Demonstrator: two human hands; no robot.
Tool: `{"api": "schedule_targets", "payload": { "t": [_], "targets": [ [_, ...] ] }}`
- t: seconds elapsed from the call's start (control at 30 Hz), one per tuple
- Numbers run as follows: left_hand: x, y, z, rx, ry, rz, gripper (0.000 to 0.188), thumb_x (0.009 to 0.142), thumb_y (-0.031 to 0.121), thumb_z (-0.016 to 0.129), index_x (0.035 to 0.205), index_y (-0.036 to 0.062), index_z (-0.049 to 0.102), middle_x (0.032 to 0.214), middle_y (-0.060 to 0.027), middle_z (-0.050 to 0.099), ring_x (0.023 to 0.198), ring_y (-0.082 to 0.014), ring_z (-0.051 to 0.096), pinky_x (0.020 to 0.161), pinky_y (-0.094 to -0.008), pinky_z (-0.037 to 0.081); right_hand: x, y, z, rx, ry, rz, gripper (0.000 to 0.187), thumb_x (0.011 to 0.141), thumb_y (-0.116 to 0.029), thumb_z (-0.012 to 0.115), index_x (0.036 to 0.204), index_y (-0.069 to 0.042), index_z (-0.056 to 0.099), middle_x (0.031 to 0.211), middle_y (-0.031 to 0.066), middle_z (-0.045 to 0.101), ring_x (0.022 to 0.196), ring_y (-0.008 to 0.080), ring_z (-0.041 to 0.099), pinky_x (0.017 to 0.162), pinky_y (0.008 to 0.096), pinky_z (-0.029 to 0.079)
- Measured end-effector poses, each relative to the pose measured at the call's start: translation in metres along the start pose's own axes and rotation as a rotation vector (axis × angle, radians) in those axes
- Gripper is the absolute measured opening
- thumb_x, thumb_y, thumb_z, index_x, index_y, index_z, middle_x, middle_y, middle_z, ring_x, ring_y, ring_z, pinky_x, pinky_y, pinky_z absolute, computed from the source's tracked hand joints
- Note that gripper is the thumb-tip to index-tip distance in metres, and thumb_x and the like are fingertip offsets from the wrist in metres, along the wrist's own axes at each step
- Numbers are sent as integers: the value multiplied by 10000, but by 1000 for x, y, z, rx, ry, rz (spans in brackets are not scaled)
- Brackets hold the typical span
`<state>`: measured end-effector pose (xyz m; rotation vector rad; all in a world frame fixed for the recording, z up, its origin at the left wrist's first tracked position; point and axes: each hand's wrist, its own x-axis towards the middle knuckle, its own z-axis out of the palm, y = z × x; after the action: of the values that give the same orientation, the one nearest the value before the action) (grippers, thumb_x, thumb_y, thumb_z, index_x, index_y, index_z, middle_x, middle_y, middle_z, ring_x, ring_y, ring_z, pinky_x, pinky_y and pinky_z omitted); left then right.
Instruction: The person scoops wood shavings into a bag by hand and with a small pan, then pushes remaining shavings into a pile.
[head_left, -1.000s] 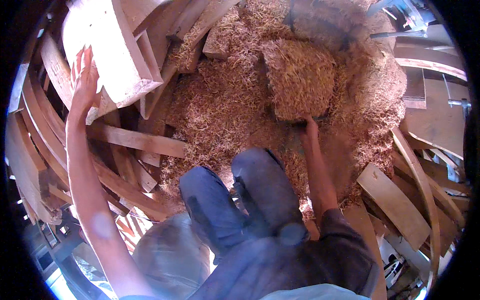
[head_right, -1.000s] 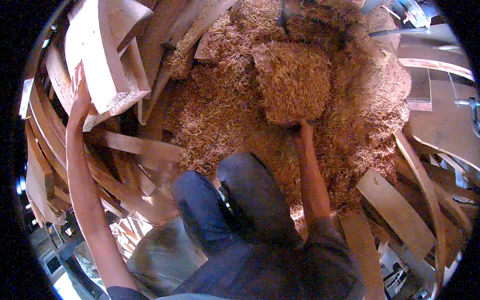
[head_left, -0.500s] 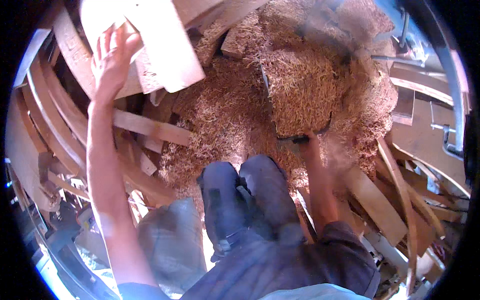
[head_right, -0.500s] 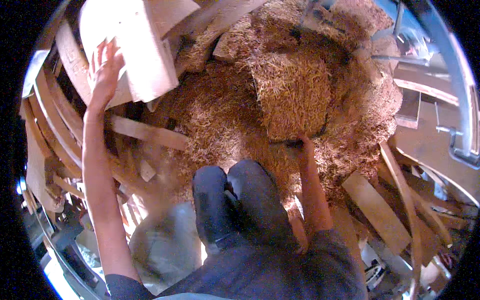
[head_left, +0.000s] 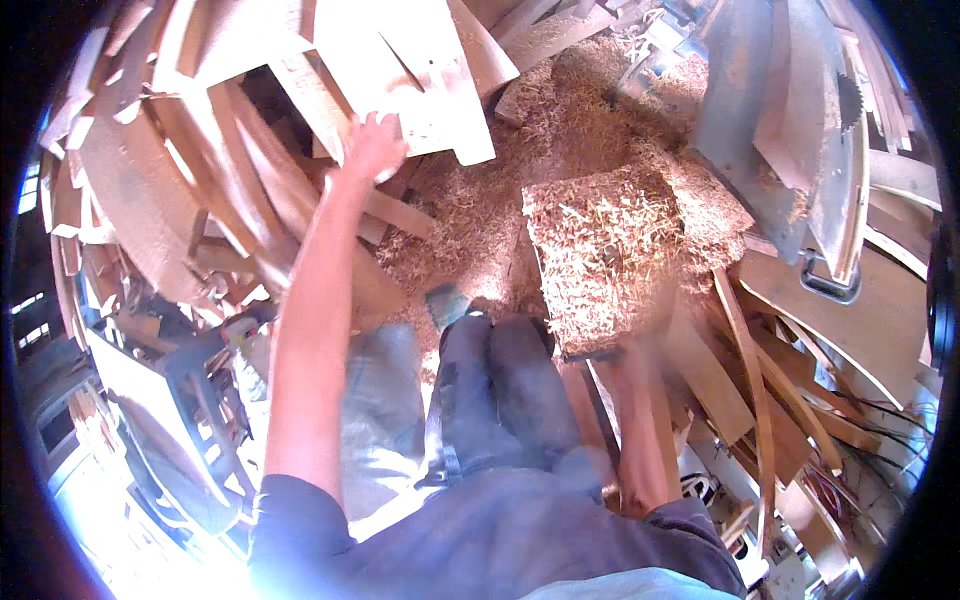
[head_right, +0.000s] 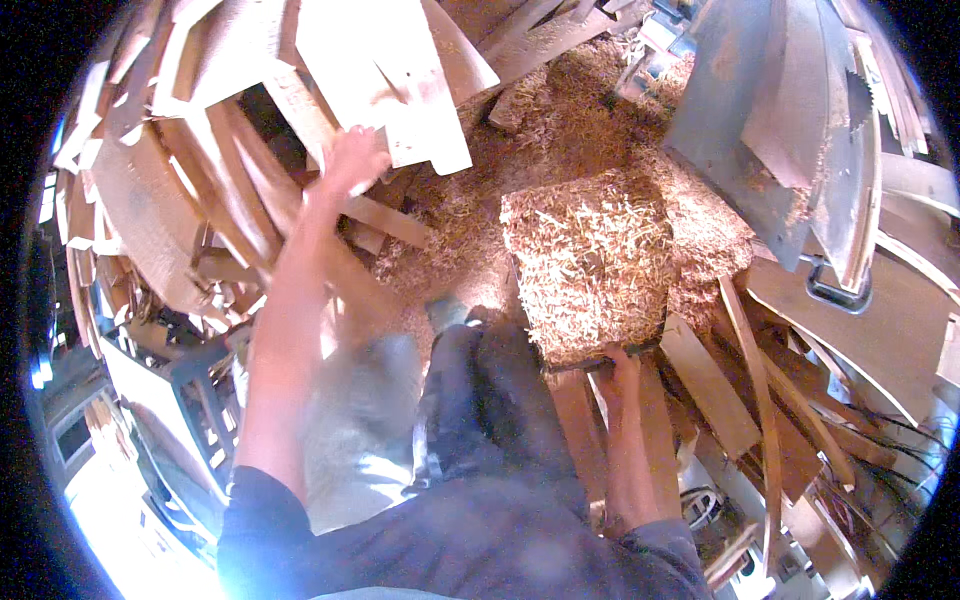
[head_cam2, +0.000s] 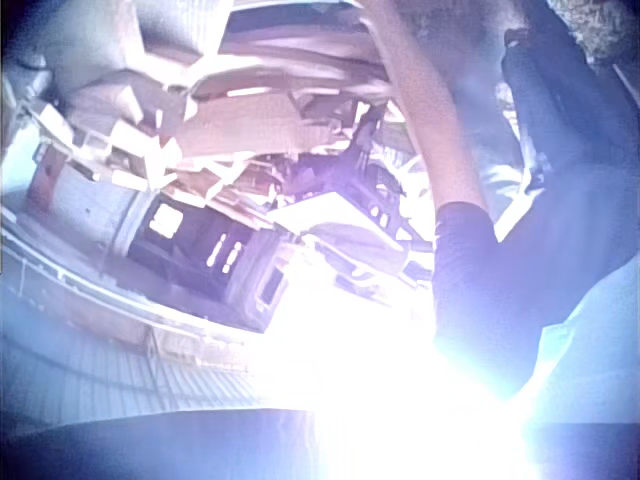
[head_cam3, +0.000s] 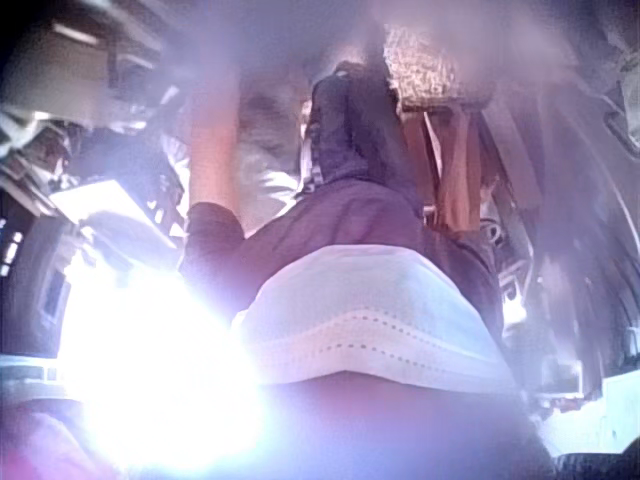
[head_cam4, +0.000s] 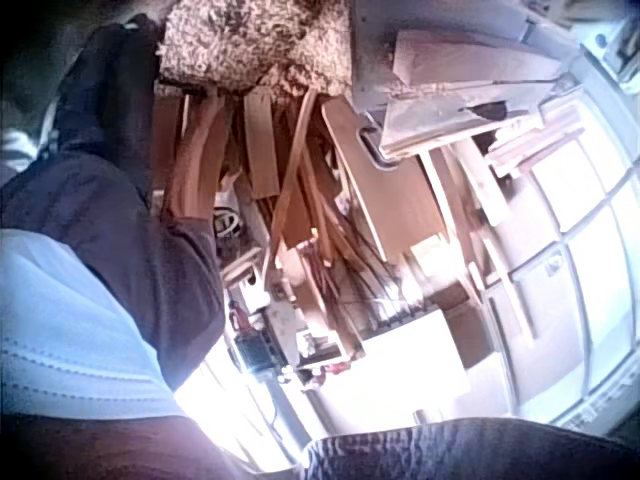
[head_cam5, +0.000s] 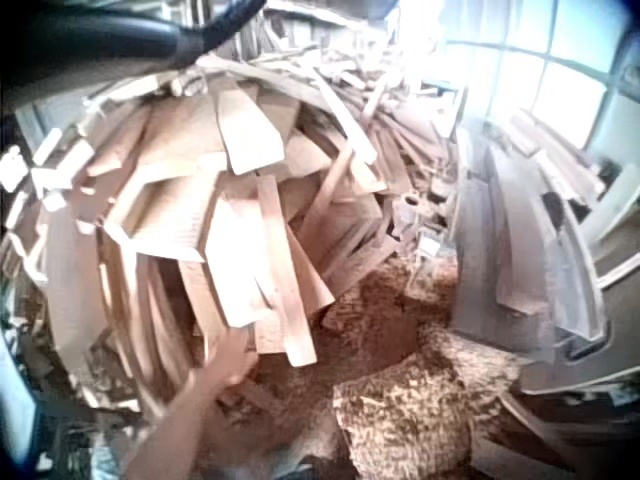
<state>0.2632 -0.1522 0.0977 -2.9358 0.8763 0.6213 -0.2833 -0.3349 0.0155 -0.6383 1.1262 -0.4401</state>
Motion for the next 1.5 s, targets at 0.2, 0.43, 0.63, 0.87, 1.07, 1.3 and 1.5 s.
{"api": "schedule_targets", "payload": {
  "t": [0.2, 0.43, 0.63, 0.87, 1.07, 1.3, 1.5],
  "targets": [
    [-291, 6, 39, -514, 305, -26, 355, 837, 252, 637, 1066, -19, 609, 1119, -217, 600, 1072, -404, 561, 973, -514, 432, -117, -53, 41, -166, -69, 95, 317, 829, -45, 602, 1145, -52, 574, 1043, 81, 634, 942, 240, 617, 811, 398, 505],
    [-533, 85, 9, -663, 651, -169, 227, 729, 56, 693, 945, 2, 648, 1131, -172, 621, 1142, -371, 566, 1000, -460, 455, -186, -167, 66, -1014, -554, -473, 200, 925, -171, 542, 869, -51, 693, 892, 107, 655, 879, 242, 602, 773, 337, 490],
    [-597, 105, 4, -411, 748, -785, 325, 687, 46, 691, 1003, 5, 628, 1186, -187, 577, 1199, -406, 499, 1005, -498, 417, -123, -261, 101, -597, -617, 325, 432, 767, 23, 578, 1197, -17, 598, 1160, 102, 610, 1078, 243, 581, 942, 355, 479],
    [-544, 69, -60, -404, 706, -813, 157, 799, 117, 663, 922, 41, 600, 1039, -144, 621, 998, -357, 611, 855, -470, 491, -89, -287, 148, -678, -819, 364, 451, 730, 59, 575, 1173, -30, 577, 1026, 74, 626, 945, 225, 616, 818, 397, 545],
    [-501, 73, -70, -372, -329, -693, 399, 814, 358, 760, 1126, 113, 713, 1144, -114, 702, 1057, -270, 677, 827, -384, 565, -116, -289, 171, -849, -866, 242, 516, 748, 78, 576, 1256, -4, 536, 1140, 104, 605, 1020, 255, 604, 860, 433, 535],
    [-508, 125, -18, -571, -181, -784, 562, 684, 499, 818, 1073, 102, 732, 1034, -117, 724, 960, -275, 698, 780, -381, 562, -94, -287, 196, -790, -792, 347, 554, 742, 85, 571, 1286, 4, 501, 1168, 101, 587, 1047, 255, 598, 899, 431, 521],
    [-535, 179, -38, -1127, -104, -858, 630, 776, 622, 702, 1066, 63, 725, 926, -175, 715, 871, -265, 684, 765, -400, 508, -93, -291, 212, -904, -797, 433, 521, 734, 71, 588, 1245, -9, 521, 1125, 90, 607, 957, 255, 623, 811, 422, 553]
  ]
}}
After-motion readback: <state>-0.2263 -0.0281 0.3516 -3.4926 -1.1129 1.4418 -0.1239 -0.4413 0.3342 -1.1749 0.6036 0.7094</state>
